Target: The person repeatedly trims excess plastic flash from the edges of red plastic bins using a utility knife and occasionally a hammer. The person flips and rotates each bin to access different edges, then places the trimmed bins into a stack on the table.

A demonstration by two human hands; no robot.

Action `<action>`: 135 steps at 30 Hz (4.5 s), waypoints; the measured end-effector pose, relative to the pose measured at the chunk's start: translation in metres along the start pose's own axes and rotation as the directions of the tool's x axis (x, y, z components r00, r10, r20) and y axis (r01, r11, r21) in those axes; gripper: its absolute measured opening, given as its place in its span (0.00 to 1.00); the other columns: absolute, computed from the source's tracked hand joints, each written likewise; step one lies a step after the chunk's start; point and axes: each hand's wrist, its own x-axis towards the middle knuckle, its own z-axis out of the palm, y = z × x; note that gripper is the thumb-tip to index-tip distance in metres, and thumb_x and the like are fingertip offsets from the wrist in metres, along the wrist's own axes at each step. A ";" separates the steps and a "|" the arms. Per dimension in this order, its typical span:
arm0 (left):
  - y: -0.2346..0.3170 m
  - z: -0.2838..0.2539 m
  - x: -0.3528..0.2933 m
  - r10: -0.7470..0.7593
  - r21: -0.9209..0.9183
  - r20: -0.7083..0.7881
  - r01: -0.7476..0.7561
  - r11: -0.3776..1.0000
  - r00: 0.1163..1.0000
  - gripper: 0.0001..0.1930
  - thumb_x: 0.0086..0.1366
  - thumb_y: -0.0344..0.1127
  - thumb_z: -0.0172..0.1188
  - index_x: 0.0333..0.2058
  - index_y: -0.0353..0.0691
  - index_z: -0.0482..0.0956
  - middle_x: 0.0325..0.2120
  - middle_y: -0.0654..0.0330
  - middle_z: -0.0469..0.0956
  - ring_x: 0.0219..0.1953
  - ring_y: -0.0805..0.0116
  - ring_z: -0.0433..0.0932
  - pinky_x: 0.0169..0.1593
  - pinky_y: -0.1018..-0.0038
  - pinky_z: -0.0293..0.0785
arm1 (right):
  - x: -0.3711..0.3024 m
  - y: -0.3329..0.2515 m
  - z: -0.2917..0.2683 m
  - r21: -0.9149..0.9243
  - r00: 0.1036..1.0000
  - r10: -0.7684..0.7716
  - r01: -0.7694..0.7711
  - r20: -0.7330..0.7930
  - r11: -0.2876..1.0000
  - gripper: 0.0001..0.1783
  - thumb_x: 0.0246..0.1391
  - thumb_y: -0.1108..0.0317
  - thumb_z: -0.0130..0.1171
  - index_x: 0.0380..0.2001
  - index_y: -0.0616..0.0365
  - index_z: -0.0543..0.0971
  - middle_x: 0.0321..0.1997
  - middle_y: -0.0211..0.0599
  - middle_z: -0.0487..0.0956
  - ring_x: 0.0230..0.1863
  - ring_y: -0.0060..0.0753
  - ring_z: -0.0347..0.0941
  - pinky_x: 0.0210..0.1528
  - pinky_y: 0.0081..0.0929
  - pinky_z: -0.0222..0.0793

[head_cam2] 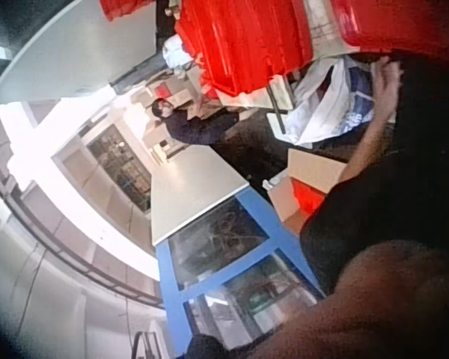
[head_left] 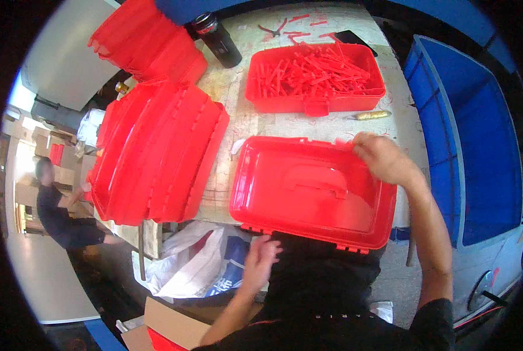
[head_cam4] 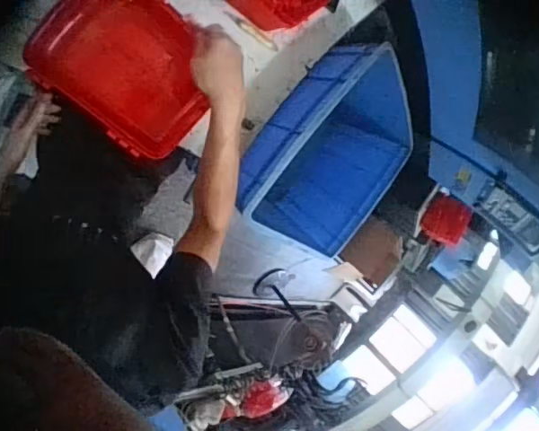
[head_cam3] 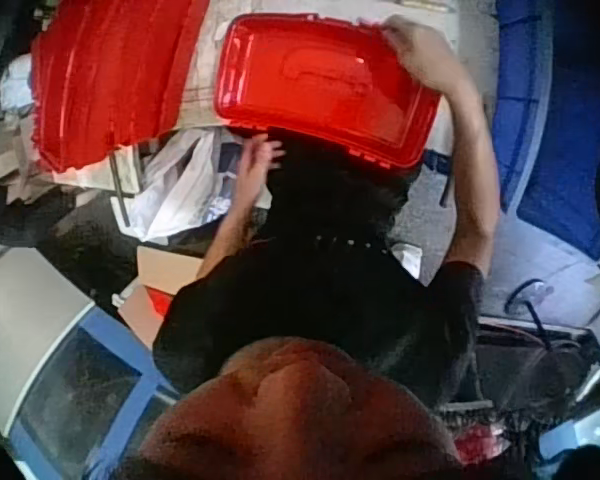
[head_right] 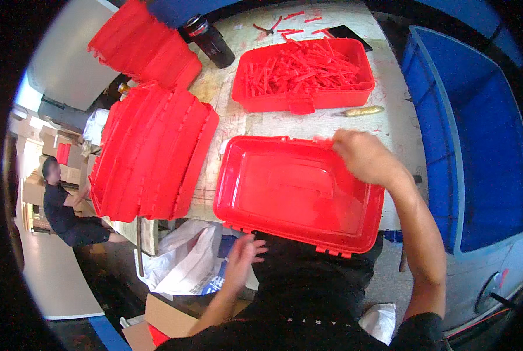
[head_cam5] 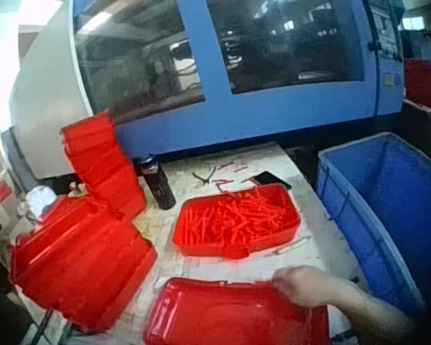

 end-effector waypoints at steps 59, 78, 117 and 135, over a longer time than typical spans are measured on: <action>-0.031 0.088 0.052 0.803 0.294 -0.150 -0.750 0.593 0.577 0.22 0.64 0.20 0.56 0.57 0.22 0.67 0.55 0.40 0.73 0.55 0.48 0.76 0.59 0.61 0.71 | -0.185 -0.035 0.180 0.683 0.900 0.431 -0.276 -0.062 0.677 0.07 0.65 0.69 0.53 0.39 0.62 0.76 0.26 0.55 0.78 0.31 0.58 0.80 0.29 0.42 0.72; -0.021 0.089 0.034 0.689 0.463 -0.077 -0.586 0.665 0.721 0.16 0.70 0.24 0.54 0.53 0.23 0.72 0.51 0.43 0.78 0.52 0.55 0.78 0.59 0.64 0.70 | -0.170 -0.027 0.217 0.450 0.892 0.376 -0.237 -0.249 0.861 0.07 0.63 0.70 0.55 0.40 0.63 0.76 0.24 0.58 0.78 0.27 0.62 0.77 0.27 0.48 0.72; -0.004 0.122 0.030 -0.368 -0.522 0.354 0.508 0.685 0.860 0.15 0.76 0.46 0.47 0.46 0.40 0.72 0.18 0.63 0.66 0.14 0.78 0.55 0.20 0.79 0.51 | -0.172 0.022 0.123 0.059 0.859 0.053 -0.027 -0.509 0.998 0.35 0.46 0.76 0.61 0.61 0.64 0.70 0.49 0.55 0.77 0.44 0.57 0.79 0.45 0.42 0.78; 0.004 0.127 0.018 -0.345 -0.646 0.126 0.340 0.683 0.930 0.12 0.77 0.44 0.46 0.40 0.42 0.69 0.22 0.53 0.74 0.13 0.75 0.58 0.19 0.77 0.52 | -0.173 0.010 0.128 0.002 0.853 0.030 -0.033 -0.521 0.999 0.35 0.47 0.75 0.62 0.62 0.66 0.68 0.51 0.56 0.76 0.46 0.55 0.80 0.44 0.40 0.80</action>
